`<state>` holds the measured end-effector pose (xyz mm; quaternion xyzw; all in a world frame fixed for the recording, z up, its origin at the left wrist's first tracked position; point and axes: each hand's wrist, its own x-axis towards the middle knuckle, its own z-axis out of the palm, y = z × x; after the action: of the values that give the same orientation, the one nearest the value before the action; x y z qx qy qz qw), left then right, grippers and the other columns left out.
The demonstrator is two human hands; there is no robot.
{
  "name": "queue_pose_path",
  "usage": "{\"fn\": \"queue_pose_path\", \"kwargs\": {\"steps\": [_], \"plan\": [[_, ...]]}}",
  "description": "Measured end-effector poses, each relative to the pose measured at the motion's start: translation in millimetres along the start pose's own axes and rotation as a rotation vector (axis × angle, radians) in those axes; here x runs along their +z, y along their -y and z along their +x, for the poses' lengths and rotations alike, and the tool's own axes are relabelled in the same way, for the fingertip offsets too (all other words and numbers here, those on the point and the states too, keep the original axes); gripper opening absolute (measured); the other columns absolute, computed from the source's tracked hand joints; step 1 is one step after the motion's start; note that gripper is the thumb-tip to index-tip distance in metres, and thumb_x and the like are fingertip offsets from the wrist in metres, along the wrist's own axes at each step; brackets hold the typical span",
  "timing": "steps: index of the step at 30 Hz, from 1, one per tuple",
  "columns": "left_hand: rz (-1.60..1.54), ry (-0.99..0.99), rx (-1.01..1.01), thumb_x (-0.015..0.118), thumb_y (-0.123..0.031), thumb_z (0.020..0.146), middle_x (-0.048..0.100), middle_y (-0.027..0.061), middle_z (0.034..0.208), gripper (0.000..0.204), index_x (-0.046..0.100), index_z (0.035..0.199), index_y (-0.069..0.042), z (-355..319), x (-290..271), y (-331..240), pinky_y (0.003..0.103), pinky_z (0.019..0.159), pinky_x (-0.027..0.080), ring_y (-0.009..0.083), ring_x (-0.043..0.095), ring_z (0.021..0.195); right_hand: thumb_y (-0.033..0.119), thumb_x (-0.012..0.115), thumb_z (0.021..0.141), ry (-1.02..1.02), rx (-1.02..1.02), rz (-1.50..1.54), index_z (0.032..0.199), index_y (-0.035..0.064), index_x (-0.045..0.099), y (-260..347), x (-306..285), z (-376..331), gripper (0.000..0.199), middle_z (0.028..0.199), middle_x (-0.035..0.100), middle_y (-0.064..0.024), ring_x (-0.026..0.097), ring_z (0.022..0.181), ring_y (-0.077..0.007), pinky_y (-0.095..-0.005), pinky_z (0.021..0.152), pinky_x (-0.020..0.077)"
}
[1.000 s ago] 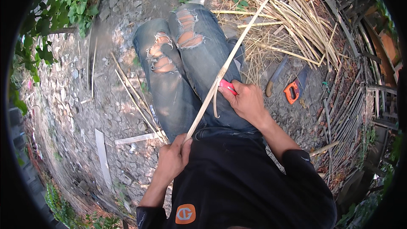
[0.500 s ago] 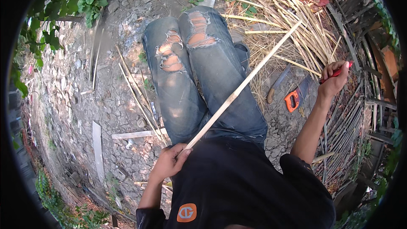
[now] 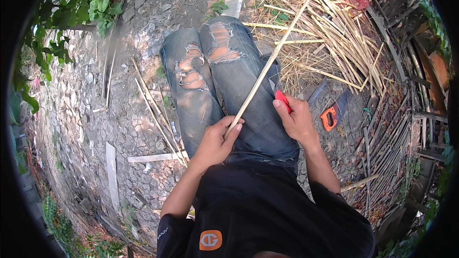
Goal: The person sits on a small stool and uses a red utility knife to shave and smooth a thin bamboo stick. They hold the stick against their lap and repeatedly scrape along its length, occasionally rotating it to work on different sides.
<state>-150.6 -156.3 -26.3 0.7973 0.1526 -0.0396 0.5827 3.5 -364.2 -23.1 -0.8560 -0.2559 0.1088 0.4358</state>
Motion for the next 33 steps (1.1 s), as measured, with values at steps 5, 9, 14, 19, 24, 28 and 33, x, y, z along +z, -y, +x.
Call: {"fn": "queue_pose_path", "kwargs": {"steps": [5, 9, 14, 19, 24, 28, 33], "plan": [[-0.054, 0.003, 0.005, 0.06, -0.02, 0.107, 0.049, 0.0032, 0.06, 0.024, 0.071, 0.117, -0.001, 15, 11, -8, 0.032, 0.055, 0.04, 0.0101, 0.045, 0.055, 0.044, 0.069, 0.099, 0.148, -0.094, -0.197, 0.079, 0.0032, 0.065, 8, 9, -3, 0.045, 0.057, 0.059, -0.0205, 0.064, 0.057, -0.0425, -0.0496, 0.053, 0.0478], [-0.074, 0.013, 0.047, 0.056, -0.023, 0.11, 0.049, 0.0052, 0.06, 0.029, 0.072, 0.115, 0.0, 23, 13, -9, 0.032, 0.056, 0.041, 0.0105, 0.047, 0.056, 0.045, 0.068, 0.099, 0.186, -0.116, -0.215, 0.079, 0.0021, 0.066, 12, 14, -4, 0.048, 0.057, 0.058, -0.0206, 0.063, 0.057, -0.0437, -0.0501, 0.054, 0.0484], [-0.087, 0.069, -0.049, 0.053, -0.025, 0.111, 0.051, 0.0077, 0.059, 0.031, 0.07, 0.116, -0.001, 22, 7, -2, 0.035, 0.056, 0.044, 0.0136, 0.053, 0.055, 0.043, 0.068, 0.099, 0.178, -0.075, -0.24, 0.076, -0.0001, 0.065, 21, 18, 0, 0.049, 0.057, 0.056, -0.0228, 0.06, 0.057, -0.0461, -0.051, 0.054, 0.0454], [0.042, 0.082, -0.064, 0.05, -0.024, 0.112, 0.047, 0.0015, 0.059, 0.03, 0.07, 0.116, -0.001, 1, -5, -8, 0.031, 0.054, 0.04, 0.0106, 0.047, 0.053, 0.047, 0.067, 0.101, 0.114, -0.011, -0.25, 0.077, -0.001, 0.067, 8, 27, 11, 0.053, 0.058, 0.057, -0.0239, 0.06, 0.057, -0.0473, -0.0507, 0.055, 0.0461], [0.124, 0.147, -0.083, 0.055, -0.022, 0.109, 0.054, 0.0105, 0.059, 0.026, 0.071, 0.114, -0.002, -54, -32, -13, 0.037, 0.056, 0.046, 0.0192, 0.057, 0.05, 0.055, 0.057, 0.104, -0.23, 0.352, -0.007, 0.077, -0.0026, 0.066, -80, -23, 66, 0.065, 0.054, 0.053, -0.0127, 0.05, 0.054, -0.0229, -0.0429, 0.057, 0.0418], [0.157, 0.202, -0.116, 0.058, -0.02, 0.107, 0.053, 0.0084, 0.057, 0.023, 0.073, 0.114, -0.004, -114, -60, 21, 0.035, 0.054, 0.045, 0.0176, 0.056, 0.049, 0.054, 0.058, 0.106, -0.677, 0.364, 0.119, 0.067, 0.0042, 0.054, -163, -120, 70, 0.063, 0.055, 0.042, 0.0002, 0.037, 0.052, -0.0117, -0.0351, 0.05, 0.0323], [0.172, 0.118, -0.131, 0.058, -0.019, 0.107, 0.051, 0.0039, 0.056, 0.022, 0.074, 0.114, -0.005, -107, -42, 28, 0.033, 0.053, 0.043, 0.0149, 0.054, 0.049, 0.051, 0.058, 0.107, -0.614, 0.348, 0.466, 0.069, 0.0171, 0.043, -135, -139, 55, 0.053, 0.058, 0.029, 0.0094, 0.026, 0.045, -0.0032, -0.0245, 0.043, 0.0187]]}}
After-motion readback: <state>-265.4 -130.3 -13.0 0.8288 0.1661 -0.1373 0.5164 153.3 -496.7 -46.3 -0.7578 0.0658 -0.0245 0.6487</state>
